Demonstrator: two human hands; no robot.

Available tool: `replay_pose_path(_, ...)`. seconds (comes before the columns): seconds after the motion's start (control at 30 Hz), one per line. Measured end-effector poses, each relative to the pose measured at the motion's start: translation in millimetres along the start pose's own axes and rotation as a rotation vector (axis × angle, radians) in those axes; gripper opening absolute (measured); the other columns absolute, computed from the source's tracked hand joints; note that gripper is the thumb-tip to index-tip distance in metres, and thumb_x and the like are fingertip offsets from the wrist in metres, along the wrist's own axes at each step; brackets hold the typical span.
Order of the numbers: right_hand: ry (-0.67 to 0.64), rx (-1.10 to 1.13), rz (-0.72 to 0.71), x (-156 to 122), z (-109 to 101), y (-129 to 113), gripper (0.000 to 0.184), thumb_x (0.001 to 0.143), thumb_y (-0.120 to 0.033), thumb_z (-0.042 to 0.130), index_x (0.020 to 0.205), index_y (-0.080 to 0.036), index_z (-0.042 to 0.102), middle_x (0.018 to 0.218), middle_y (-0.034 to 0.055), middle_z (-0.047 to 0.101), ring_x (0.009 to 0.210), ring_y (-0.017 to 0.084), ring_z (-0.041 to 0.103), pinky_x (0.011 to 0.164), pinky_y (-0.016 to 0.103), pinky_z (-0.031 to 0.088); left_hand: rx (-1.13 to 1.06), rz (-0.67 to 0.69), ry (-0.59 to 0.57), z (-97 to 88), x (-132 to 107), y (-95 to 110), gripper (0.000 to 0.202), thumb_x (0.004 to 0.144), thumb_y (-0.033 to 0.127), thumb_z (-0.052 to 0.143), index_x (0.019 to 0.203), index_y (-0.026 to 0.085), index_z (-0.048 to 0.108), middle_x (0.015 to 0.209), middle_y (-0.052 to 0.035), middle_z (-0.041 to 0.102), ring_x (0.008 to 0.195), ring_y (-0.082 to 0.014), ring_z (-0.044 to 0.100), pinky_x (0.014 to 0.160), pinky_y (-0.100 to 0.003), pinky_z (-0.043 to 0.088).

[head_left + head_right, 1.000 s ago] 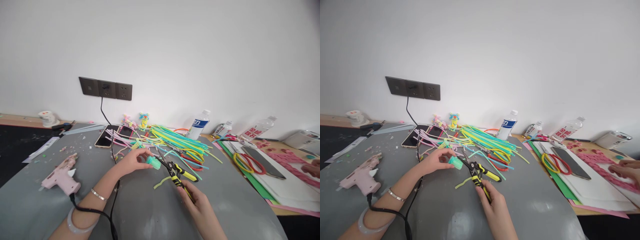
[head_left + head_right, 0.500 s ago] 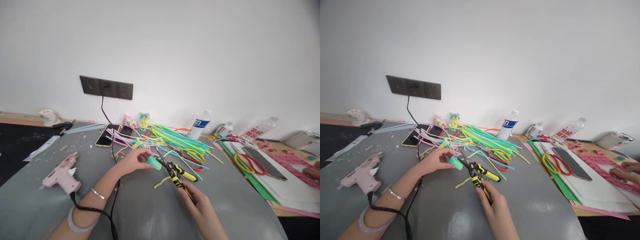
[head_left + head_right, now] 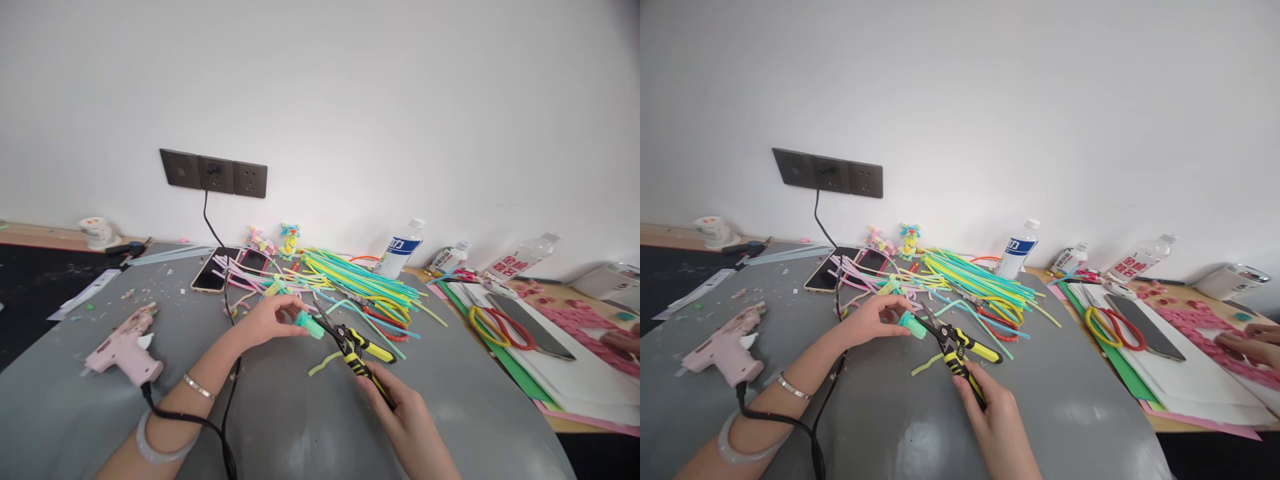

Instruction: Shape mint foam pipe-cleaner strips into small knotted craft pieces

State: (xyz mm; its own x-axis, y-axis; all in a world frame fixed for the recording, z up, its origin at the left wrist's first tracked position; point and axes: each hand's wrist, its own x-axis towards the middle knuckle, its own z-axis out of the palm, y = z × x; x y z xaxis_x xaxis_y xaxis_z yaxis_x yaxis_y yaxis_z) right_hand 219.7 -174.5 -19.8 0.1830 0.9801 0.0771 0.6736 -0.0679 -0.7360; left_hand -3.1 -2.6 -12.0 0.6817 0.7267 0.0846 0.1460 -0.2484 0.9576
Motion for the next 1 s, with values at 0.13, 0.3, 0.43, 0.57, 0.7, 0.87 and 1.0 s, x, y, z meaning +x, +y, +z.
replay_pose_path(0.13,0.011,-0.02,-0.02,0.3,-1.8,0.7,0.044,0.09,-0.052,0.049,0.098,-0.015,0.072,0.079,0.0073,0.074,0.074,0.023,0.07,0.059,0.021,0.054,0.012,-0.006,-0.02,-0.7,-0.5,3.0,0.031,0.072,0.036,0.078,0.096,0.02,0.068,0.097,-0.0039,0.064,0.081,-0.0167,0.059,0.065,-0.025,0.047)
replay_pose_path(0.3,0.016,-0.042,-0.032,1.2,-4.3,1.1,0.045,0.088,-0.052,0.051,0.098,-0.014,0.073,0.081,0.0083,0.076,0.071,0.023,0.071,0.059,0.022,0.055,0.005,-0.007,-0.033,-0.6,-1.3,5.2,0.03,0.072,0.036,0.078,0.096,0.021,0.068,0.094,-0.0032,0.064,0.081,-0.0174,0.059,0.066,-0.026,0.047)
replay_pose_path(0.43,0.029,-0.055,-0.054,0.1,-6.5,-0.3,0.043,0.089,-0.051,0.051,0.097,-0.015,0.073,0.083,0.0078,0.077,0.069,0.022,0.072,0.06,0.021,0.055,-0.003,-0.013,-0.042,-0.1,-1.3,4.5,0.031,0.072,0.034,0.079,0.097,0.02,0.068,0.093,-0.0028,0.064,0.08,-0.0163,0.058,0.067,-0.026,0.046)
replay_pose_path(0.57,0.048,-0.07,-0.068,-2.3,-7.2,-1.2,0.039,0.089,-0.051,0.052,0.095,-0.018,0.073,0.082,0.006,0.077,0.067,0.021,0.071,0.06,0.021,0.054,-0.009,-0.033,-0.052,0.6,-1.3,2.7,0.034,0.072,0.036,0.079,0.098,0.019,0.069,0.089,-0.0024,0.061,0.077,-0.0154,0.056,0.065,-0.025,0.045)
replay_pose_path(0.7,0.074,-0.069,-0.08,-4.2,-6.5,-0.3,0.039,0.09,-0.051,0.052,0.097,-0.019,0.073,0.085,0.0077,0.077,0.072,0.023,0.073,0.064,0.023,0.055,-0.026,-0.035,-0.06,1.1,-1.4,2.9,0.035,0.071,0.037,0.08,0.098,0.018,0.069,0.087,-0.0018,0.061,0.077,-0.0158,0.057,0.065,-0.026,0.046)
replay_pose_path(0.87,0.091,-0.09,-0.098,-3.7,-6.3,1.2,0.039,0.091,-0.051,0.052,0.1,-0.02,0.074,0.092,0.0097,0.078,0.077,0.025,0.074,0.068,0.025,0.057,-0.029,-0.043,-0.07,1.0,-0.9,3.5,0.034,0.071,0.037,0.079,0.098,0.019,0.068,0.087,-0.0016,0.061,0.078,-0.0163,0.058,0.068,-0.027,0.047)
replay_pose_path(1.0,0.084,-0.091,-0.118,-3.0,-8.0,2.6,0.037,0.092,-0.05,0.052,0.099,-0.021,0.074,0.093,0.0096,0.078,0.08,0.026,0.074,0.067,0.024,0.057,-0.033,-0.032,-0.082,1.5,-0.2,1.8,0.034,0.071,0.038,0.079,0.097,0.019,0.068,0.087,-0.0014,0.061,0.079,-0.0165,0.059,0.069,-0.027,0.048)
